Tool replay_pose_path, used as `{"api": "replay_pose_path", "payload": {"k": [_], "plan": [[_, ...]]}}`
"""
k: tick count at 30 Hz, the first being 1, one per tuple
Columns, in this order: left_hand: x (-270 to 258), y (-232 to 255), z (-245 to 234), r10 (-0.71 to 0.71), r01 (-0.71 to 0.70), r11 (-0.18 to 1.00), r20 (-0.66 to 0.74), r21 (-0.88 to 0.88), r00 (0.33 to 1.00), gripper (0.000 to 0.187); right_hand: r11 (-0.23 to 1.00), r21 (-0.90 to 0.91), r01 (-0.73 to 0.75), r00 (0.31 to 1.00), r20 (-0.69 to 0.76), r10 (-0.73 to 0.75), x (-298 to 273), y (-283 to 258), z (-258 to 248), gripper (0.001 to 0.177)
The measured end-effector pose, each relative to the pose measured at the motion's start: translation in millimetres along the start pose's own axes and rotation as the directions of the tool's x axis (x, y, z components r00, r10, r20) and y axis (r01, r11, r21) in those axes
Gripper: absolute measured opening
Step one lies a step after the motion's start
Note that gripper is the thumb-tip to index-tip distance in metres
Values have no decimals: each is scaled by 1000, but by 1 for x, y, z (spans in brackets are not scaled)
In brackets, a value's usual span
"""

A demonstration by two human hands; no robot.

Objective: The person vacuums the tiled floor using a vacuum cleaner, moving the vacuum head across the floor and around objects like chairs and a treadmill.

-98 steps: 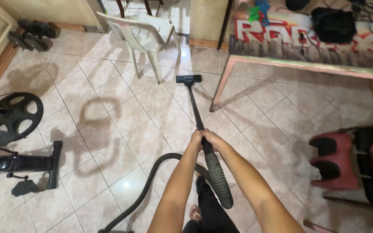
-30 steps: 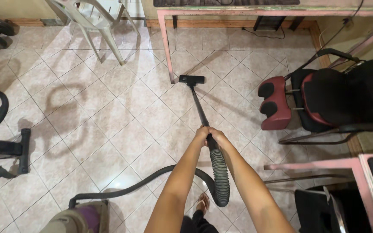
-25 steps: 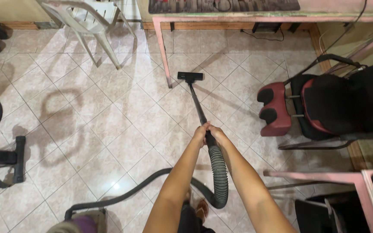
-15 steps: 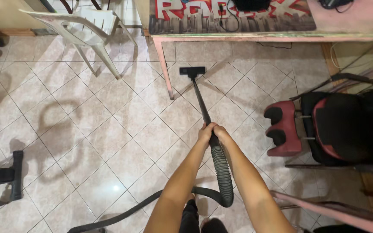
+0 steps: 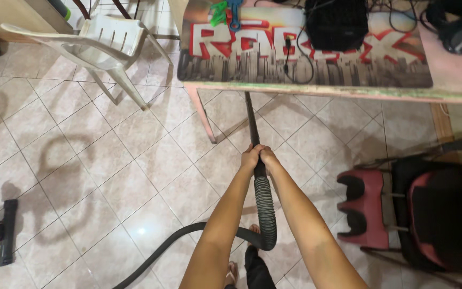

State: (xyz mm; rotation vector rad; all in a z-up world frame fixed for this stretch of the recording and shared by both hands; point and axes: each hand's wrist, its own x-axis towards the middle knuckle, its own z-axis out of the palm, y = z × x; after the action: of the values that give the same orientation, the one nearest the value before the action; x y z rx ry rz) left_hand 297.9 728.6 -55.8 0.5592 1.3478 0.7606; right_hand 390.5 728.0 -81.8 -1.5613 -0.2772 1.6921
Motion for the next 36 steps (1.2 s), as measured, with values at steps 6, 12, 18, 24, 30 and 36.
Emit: {"api": "replay_pose_path", "payload": {"k": [6,12,18,24,30,36], "plan": [[64,35,28,-38,45,993,62,-111,997,80,985,-101,136,990,-17,-139,61,-60,2,29],[76,47,58,29,26,968,216,-249,976,68,976,-213,54,983,-161,-90,73,-94,-14,25],[62,5,82,7,15,986,132,-164,991,72,971,-163,174,970,-138,-198,37,-76,-50,32],[-15,-41,77,1,15,996,170,-89,985,78,965,-208,162,954,-218,-207,-44,-26,-71,35],[-104,-85,49,-71,74,997,210,-7,975,78,964,-211,165,930,-292,-223,-131,42,-81,38],[-193,-133,35,-131,119,991,291,59,948,73,974,-115,192,896,-385,-223,-213,108,-101,37]]}}
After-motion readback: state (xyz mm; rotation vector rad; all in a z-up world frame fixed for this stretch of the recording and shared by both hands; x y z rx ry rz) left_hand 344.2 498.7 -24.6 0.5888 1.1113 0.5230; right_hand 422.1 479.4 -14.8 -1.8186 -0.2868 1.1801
